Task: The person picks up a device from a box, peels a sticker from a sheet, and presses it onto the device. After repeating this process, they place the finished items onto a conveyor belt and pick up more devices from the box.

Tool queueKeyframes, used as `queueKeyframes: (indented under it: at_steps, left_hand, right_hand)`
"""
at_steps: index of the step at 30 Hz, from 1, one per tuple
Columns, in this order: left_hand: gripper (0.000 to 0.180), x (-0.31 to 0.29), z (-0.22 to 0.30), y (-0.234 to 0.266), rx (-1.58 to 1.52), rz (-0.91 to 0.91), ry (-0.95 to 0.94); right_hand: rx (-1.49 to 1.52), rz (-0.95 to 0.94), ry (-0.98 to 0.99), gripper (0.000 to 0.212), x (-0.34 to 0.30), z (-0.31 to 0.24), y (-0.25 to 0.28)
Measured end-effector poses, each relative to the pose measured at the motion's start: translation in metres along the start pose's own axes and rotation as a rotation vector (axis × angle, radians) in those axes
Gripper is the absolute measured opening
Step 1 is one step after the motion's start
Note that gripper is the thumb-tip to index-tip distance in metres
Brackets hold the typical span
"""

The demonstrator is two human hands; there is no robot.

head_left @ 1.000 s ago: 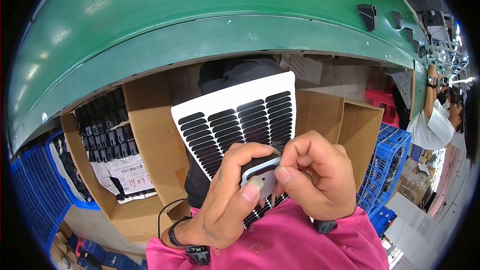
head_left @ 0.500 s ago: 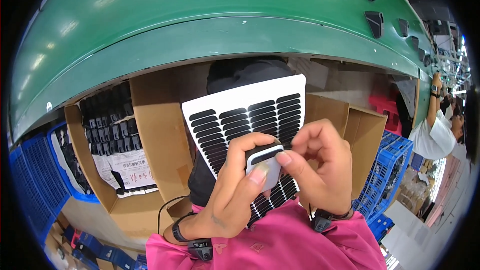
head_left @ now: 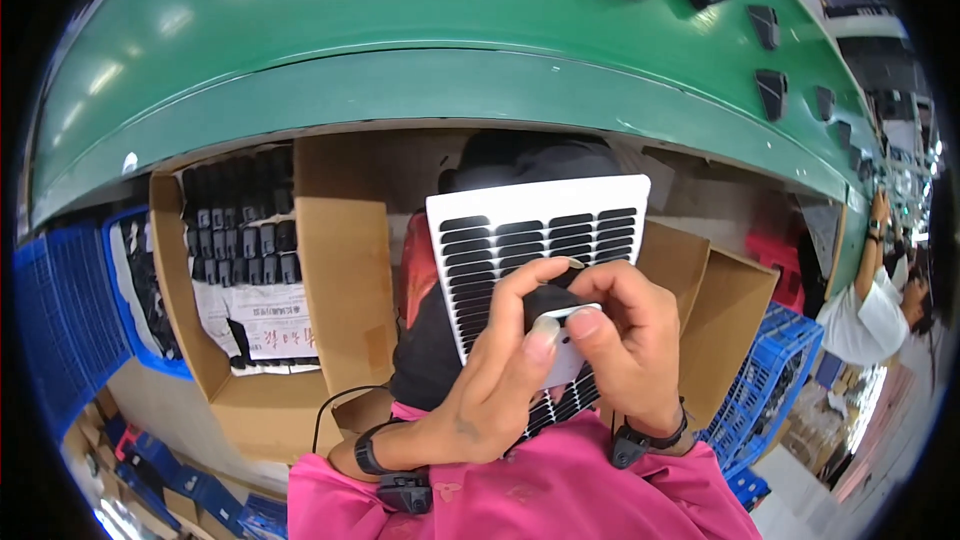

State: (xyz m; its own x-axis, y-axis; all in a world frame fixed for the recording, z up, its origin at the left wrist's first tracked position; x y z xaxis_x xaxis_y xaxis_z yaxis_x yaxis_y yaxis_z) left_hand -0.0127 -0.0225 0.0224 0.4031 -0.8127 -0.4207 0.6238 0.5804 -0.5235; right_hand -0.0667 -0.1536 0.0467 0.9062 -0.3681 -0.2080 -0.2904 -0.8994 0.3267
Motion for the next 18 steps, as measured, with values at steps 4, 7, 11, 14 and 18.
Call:
queueKeyframes:
  at_steps: [4, 7, 11, 14, 18]
  left_hand:
    - [0.058, -0.011, -0.012, 0.003, 0.005, 0.046, -0.121]
    - [0.068, -0.025, -0.013, 0.004, 0.05, 0.025, -0.249]
    - [0.089, -0.031, -0.008, 0.02, -0.149, -0.064, -0.092]
    - [0.081, -0.032, -0.004, 0.035, -0.09, -0.05, -0.075]
    - [0.053, -0.035, -0.003, 0.049, -0.138, -0.012, -0.03]
  right_hand:
    - [-0.023, -0.082, 0.28, 0.04, 0.01, -0.009, -0.009]
    - [0.016, -0.119, 0.369, 0.032, 0.016, -0.012, -0.007]
    - [-0.059, -0.397, 0.474, 0.027, 0.023, -0.031, -0.015]
    - [-0.218, -0.386, 0.692, 0.021, 0.028, -0.042, -0.027]
    - [-0.393, -0.007, 0.595, 0.019, 0.048, -0.03, -0.025]
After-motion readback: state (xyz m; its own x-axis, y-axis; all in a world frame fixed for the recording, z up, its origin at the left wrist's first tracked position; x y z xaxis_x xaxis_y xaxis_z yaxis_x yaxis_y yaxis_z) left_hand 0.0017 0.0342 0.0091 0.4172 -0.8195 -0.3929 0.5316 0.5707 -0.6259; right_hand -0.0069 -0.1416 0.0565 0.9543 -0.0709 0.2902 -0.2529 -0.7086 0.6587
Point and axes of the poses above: each hand's wrist, its own x-axis towards the middle knuckle, its own y-axis out of the back of the hand, z = x × y, the point moved 3 cm from there along x, towards the middle knuckle, and after that the axes turned 8 degrees about y, right-handed, at the moved point
